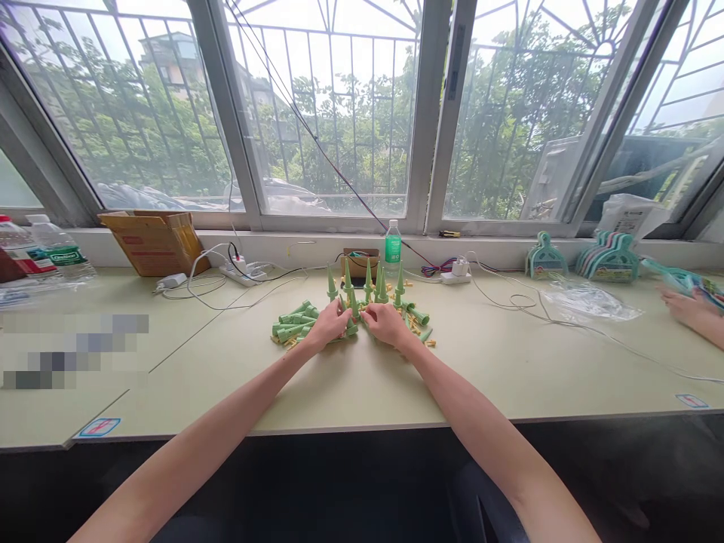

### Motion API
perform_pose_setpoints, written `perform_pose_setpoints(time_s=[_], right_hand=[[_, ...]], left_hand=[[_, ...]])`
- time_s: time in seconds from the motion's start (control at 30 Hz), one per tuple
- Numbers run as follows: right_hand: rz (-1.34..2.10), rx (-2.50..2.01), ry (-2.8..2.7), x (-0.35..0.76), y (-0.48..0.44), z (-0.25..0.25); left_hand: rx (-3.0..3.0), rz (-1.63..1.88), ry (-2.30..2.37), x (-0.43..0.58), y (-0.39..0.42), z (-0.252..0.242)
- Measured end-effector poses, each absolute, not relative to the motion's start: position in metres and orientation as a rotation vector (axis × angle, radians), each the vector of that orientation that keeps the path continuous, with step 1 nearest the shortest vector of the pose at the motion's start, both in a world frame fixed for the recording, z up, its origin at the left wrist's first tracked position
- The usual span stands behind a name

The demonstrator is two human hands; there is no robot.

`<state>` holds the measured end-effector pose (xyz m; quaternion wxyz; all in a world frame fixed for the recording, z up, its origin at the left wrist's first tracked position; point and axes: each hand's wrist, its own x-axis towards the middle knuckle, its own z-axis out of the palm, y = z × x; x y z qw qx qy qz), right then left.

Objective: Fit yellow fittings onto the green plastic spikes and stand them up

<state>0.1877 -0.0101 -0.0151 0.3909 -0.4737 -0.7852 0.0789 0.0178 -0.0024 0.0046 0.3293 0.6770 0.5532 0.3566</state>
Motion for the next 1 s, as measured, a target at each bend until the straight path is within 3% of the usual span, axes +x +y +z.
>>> perform_pose_setpoints(time_s=[0.7, 1.0], right_hand=[[0.092, -1.215, -1.742, 0.193, -0.012, -0.003], [-0.028, -1.242, -1.574, 0.199, -0.009, -0.002]], left_hand=[[1.948, 1.091, 1.384, 0.02, 0.001, 0.001], [2.063, 0.954, 0.844, 0.029, -0.022, 0.008]])
